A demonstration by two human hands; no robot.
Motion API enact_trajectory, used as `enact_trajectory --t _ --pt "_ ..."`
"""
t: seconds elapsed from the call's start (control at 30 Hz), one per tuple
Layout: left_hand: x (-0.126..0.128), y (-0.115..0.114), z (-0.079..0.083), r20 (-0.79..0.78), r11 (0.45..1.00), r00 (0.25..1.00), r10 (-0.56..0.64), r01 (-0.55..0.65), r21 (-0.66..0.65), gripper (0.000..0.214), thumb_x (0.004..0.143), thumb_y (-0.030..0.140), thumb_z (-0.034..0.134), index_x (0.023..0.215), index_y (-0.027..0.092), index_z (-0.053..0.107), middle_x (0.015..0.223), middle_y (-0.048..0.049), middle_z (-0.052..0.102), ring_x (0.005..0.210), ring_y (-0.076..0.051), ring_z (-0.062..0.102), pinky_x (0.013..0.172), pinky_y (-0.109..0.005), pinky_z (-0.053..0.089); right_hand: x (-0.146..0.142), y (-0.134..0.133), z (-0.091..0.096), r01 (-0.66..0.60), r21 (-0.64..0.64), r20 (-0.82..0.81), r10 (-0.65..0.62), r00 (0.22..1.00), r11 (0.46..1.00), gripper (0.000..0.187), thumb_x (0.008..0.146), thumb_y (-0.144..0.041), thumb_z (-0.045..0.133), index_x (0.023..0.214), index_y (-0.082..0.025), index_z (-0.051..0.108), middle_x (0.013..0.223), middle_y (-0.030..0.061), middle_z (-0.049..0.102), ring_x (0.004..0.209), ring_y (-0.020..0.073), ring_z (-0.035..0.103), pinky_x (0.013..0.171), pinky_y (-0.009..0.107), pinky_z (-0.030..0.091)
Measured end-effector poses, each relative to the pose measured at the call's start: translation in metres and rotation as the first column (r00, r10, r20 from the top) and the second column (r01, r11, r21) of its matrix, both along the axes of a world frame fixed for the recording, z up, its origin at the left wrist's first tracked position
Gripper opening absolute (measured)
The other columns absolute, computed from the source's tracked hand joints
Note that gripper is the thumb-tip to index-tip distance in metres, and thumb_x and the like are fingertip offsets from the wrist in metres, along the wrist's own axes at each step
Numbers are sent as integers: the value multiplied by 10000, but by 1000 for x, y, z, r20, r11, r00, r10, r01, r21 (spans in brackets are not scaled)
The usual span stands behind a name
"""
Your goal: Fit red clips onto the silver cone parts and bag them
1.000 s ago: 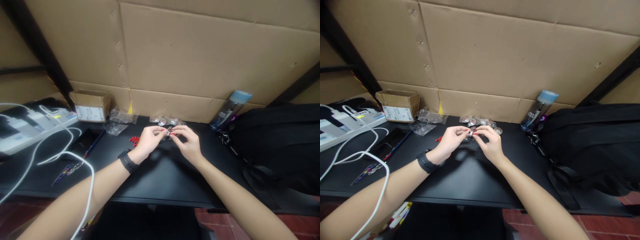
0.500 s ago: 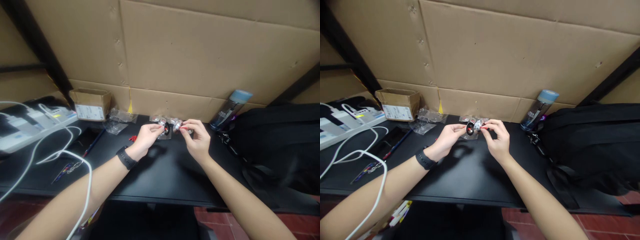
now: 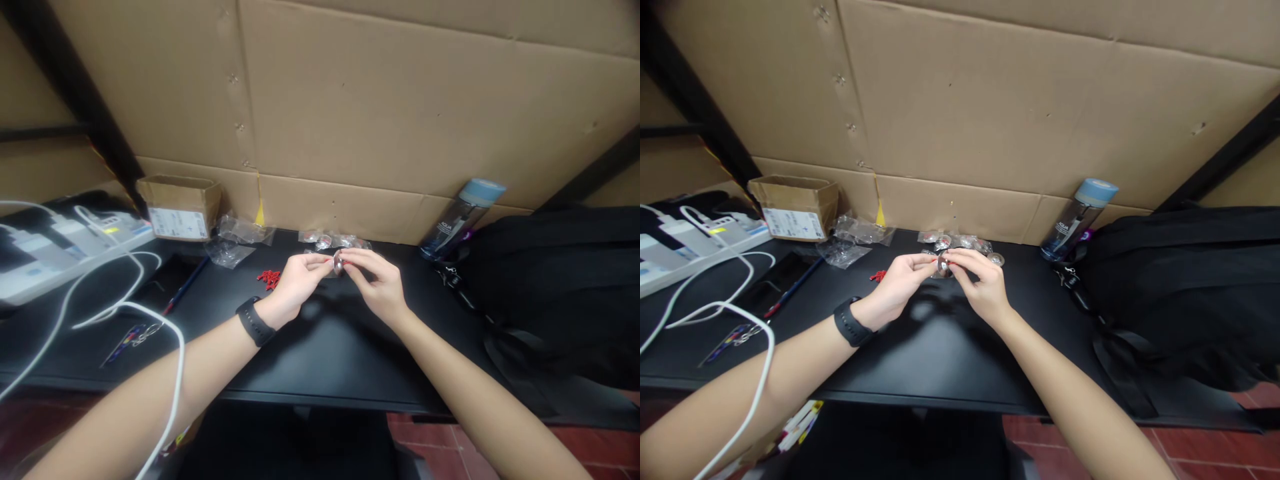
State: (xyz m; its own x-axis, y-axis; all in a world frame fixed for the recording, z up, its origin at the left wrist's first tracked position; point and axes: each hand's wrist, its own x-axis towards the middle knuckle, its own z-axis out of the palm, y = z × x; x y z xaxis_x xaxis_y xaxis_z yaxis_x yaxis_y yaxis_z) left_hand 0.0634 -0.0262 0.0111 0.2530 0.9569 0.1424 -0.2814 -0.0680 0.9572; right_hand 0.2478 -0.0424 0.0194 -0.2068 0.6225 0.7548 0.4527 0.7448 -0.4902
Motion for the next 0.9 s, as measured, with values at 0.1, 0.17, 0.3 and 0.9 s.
enact_trajectory --t 0.1,0.17,0.3,0.9 --pt "-1 1 -2 -2 1000 1000 1 -1 8 263 821 317 806 977 105 797 1000 -129 808 937 -222 748 992 -383 536 -1 -1 -1 -7 8 42 7 999 1000 261 985 -169 618 1124 -299 797 1217 47 773 1143 231 731 1039 429 586" --pt "-2 3 -2 -10 1000 1000 16 -16 10 280 817 318 809 998 104 794 1030 -137 806 964 -232 750 991 -384 540 0 -2 0 -26 16 76 24 997 1000 277 963 -166 645 1167 -289 786 1269 61 753 1164 237 725 1047 429 585" --pt "-2 6 -4 -60 999 998 27 -24 36 294 816 321 807 1009 100 784 1080 -156 799 997 -257 754 964 -392 557 7 0 -1 -48 -6 138 48 989 999 338 882 -238 771 1217 -274 756 1395 87 680 1166 260 717 913 406 649" --pt "-29 33 -36 -878 682 265 399 554 477 454 1055 266 409 1495 276 520 1638 -120 424 1489 -320 414 1162 -584 321 41 29 -10 20 -78 263 1 965 997 387 925 -263 712 1307 -327 706 1221 79 626 1052 242 692 1035 505 555"
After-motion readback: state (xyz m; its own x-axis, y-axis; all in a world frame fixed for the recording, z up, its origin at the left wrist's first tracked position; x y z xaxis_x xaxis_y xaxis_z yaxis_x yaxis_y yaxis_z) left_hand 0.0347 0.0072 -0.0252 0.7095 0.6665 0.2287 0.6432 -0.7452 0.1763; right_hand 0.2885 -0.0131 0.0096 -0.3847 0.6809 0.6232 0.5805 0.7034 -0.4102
